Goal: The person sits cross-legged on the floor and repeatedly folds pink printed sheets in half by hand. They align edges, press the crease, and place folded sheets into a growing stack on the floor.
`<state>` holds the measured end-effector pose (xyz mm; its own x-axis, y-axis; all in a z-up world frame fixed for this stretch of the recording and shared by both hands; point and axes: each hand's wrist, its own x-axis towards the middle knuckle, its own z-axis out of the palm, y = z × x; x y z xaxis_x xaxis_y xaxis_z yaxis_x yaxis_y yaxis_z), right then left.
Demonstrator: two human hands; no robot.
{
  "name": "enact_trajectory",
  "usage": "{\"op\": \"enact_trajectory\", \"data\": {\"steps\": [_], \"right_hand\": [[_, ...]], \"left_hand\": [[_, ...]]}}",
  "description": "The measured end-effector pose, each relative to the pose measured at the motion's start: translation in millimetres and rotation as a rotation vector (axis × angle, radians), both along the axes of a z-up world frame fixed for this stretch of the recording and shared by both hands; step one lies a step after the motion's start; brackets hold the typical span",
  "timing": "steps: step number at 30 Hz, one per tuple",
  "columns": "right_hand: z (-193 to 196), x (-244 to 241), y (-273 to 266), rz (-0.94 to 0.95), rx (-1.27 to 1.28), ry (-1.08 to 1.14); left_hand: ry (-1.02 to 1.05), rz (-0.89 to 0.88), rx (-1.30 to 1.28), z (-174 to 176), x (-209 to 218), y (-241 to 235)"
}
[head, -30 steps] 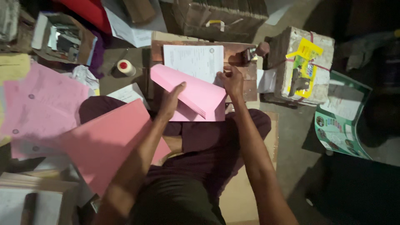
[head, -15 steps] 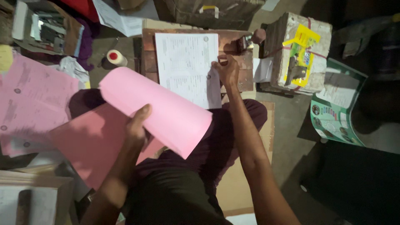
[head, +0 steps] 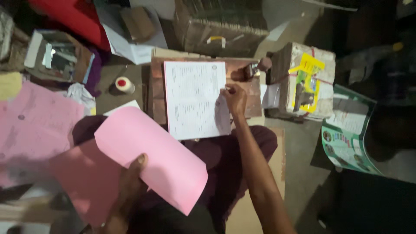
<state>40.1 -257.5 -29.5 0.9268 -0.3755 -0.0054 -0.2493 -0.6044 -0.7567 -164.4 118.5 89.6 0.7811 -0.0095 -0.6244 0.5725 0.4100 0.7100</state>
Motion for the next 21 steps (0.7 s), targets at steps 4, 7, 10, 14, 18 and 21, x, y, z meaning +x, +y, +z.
{"op": "enact_trajectory", "data": {"steps": [4,7,10,14,18,21], "right_hand": [[7.2,-2.0,-0.9,-0.005,0.007,0.029],[11.1,-0.2,2.1,-0.025,0.021,0.06],[7.6,0.7,4.4,-0.023,0.022,0.068],[-2.2,2.2,-2.3,0.012,-0.054,-0.018],[-10.1,-0.7,1.4,0.033,-0.115,-0.152],[1.3,3.9,9.6,0.001,-0.282,-0.061]], "left_hand": [[0.098,0.02,0.002,-0.5,7.8,-6.4],[0.112,0.098,0.023,2.9,9.6,-9.7],[0.113,0.148,-0.017,6.5,8.2,-12.7],[0.084,0.205,0.041,6.0,13.8,-20.5],[0.051,0.238,0.028,0.4,26.6,-22.5],[0.035,0.253,0.026,0.9,31.1,-21.1]]}}
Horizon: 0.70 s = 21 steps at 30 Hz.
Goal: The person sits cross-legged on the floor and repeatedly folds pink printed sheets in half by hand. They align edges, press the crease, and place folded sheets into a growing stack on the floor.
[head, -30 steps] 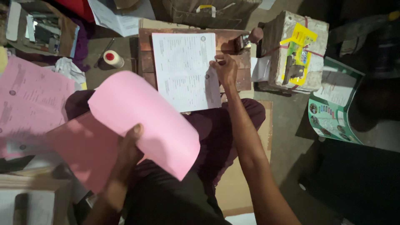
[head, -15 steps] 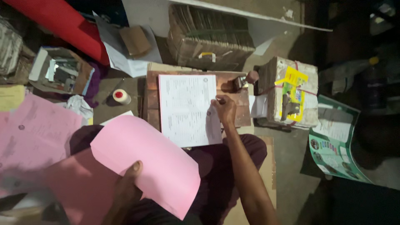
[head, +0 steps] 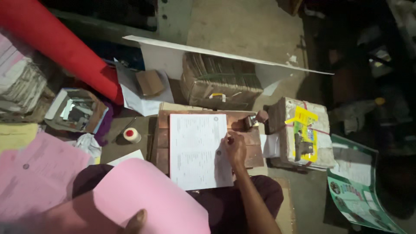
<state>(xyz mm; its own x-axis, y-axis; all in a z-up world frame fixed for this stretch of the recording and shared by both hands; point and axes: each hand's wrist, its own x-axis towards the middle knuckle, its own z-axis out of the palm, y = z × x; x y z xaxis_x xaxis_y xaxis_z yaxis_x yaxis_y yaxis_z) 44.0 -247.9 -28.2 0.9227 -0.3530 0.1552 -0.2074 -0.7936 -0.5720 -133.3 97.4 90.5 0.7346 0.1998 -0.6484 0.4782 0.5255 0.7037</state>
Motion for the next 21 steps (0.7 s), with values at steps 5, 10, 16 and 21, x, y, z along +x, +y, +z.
{"op": "enact_trajectory", "data": {"steps": [5,10,16,21], "right_hand": [[30.9,-18.8,19.5,0.156,-0.05,-0.154],[69.2,-71.7,54.7,0.648,-0.065,-0.083],[68.9,-106.3,96.3,0.948,-0.243,0.194],[48.9,-114.1,101.2,0.895,-0.365,0.25]], "left_hand": [[0.018,0.037,0.015,5.3,-25.5,10.6],[-0.092,0.099,0.074,33.6,-42.4,42.7],[-0.317,0.174,0.086,56.2,-31.1,72.4],[-0.412,0.191,0.094,72.7,-18.4,82.4]]}}
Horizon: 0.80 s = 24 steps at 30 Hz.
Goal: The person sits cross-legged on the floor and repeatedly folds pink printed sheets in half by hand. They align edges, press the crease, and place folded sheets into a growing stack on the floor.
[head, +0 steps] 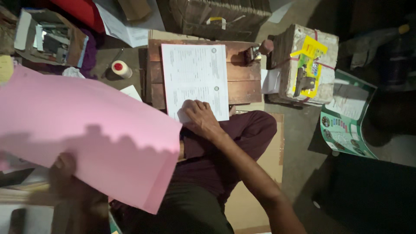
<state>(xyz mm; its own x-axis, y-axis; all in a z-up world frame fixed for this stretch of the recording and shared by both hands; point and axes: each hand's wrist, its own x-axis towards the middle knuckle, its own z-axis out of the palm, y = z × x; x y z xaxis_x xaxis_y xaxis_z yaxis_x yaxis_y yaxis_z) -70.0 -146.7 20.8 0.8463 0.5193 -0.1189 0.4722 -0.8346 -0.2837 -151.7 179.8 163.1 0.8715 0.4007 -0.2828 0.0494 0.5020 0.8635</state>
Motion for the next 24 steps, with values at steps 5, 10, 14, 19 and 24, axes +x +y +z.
{"op": "enact_trajectory", "data": {"steps": [5,10,14,19,24], "right_hand": [[-1.9,2.0,-1.0,-0.018,0.015,0.049],[4.6,1.0,0.9,-0.007,0.026,0.037],[0.4,-1.6,-1.8,0.018,0.006,-0.011],[-4.4,2.6,0.6,0.007,-0.006,0.006],[0.9,3.7,-3.4,0.027,-0.038,0.055]], "left_hand": [[-0.056,0.003,0.004,6.6,9.9,-2.0],[-0.067,-0.005,0.013,14.5,9.5,-2.6],[-0.072,-0.019,0.007,18.2,6.2,-6.1],[-0.066,-0.032,0.013,25.4,4.8,-6.7],[-0.05,-0.038,0.008,25.3,0.8,-9.2]]}}
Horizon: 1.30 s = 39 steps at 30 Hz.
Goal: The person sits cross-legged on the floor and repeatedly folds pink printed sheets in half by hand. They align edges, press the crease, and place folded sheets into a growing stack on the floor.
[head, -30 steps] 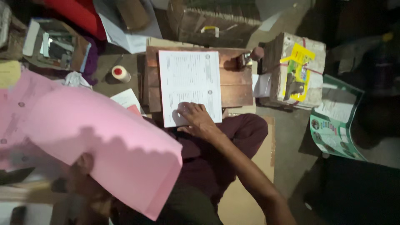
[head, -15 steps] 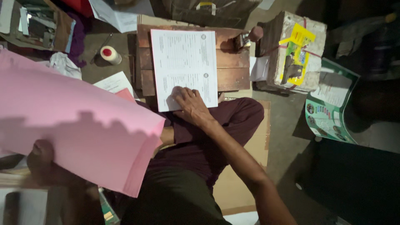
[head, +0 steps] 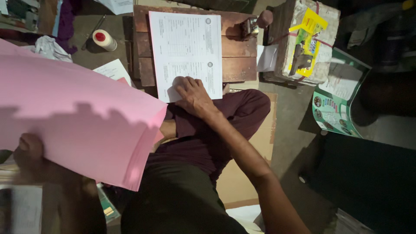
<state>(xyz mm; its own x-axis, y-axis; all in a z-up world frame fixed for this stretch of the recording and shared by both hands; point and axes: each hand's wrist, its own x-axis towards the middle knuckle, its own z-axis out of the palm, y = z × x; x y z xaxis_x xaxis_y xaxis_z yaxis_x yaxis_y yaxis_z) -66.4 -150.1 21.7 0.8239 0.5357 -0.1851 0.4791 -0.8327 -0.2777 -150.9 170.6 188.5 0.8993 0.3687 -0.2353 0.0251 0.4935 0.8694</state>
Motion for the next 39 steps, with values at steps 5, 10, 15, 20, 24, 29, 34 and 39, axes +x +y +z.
{"op": "enact_trajectory", "data": {"steps": [5,10,15,20,24,29,34,39], "right_hand": [[-0.6,8.6,-7.5,0.061,0.129,-0.036],[-10.5,11.3,-23.3,0.081,0.331,-0.111],[-4.3,17.0,-29.3,-0.53,0.65,0.542],[10.8,25.4,-37.5,-0.422,0.82,0.626],[5.9,32.4,-52.2,-0.58,1.249,0.697],[-27.8,35.6,-62.6,-0.598,1.818,0.832],[-68.9,42.8,-55.4,-1.03,1.104,0.548],[-88.3,54.2,-49.1,-1.182,1.425,0.348]], "left_hand": [[-0.003,-0.019,-0.003,0.0,12.2,0.7],[0.02,-0.051,-0.022,2.6,17.6,-8.3],[0.018,-0.111,-0.051,7.7,24.7,-17.0],[0.01,-0.248,-0.129,-19.9,71.7,-40.0],[0.152,-0.322,-0.207,-85.1,151.5,-100.7],[0.33,-0.414,0.045,-155.7,199.6,-178.4],[0.209,-0.528,0.172,-170.0,213.9,-204.0],[0.045,-0.703,0.656,-174.6,191.4,-175.2]]}}
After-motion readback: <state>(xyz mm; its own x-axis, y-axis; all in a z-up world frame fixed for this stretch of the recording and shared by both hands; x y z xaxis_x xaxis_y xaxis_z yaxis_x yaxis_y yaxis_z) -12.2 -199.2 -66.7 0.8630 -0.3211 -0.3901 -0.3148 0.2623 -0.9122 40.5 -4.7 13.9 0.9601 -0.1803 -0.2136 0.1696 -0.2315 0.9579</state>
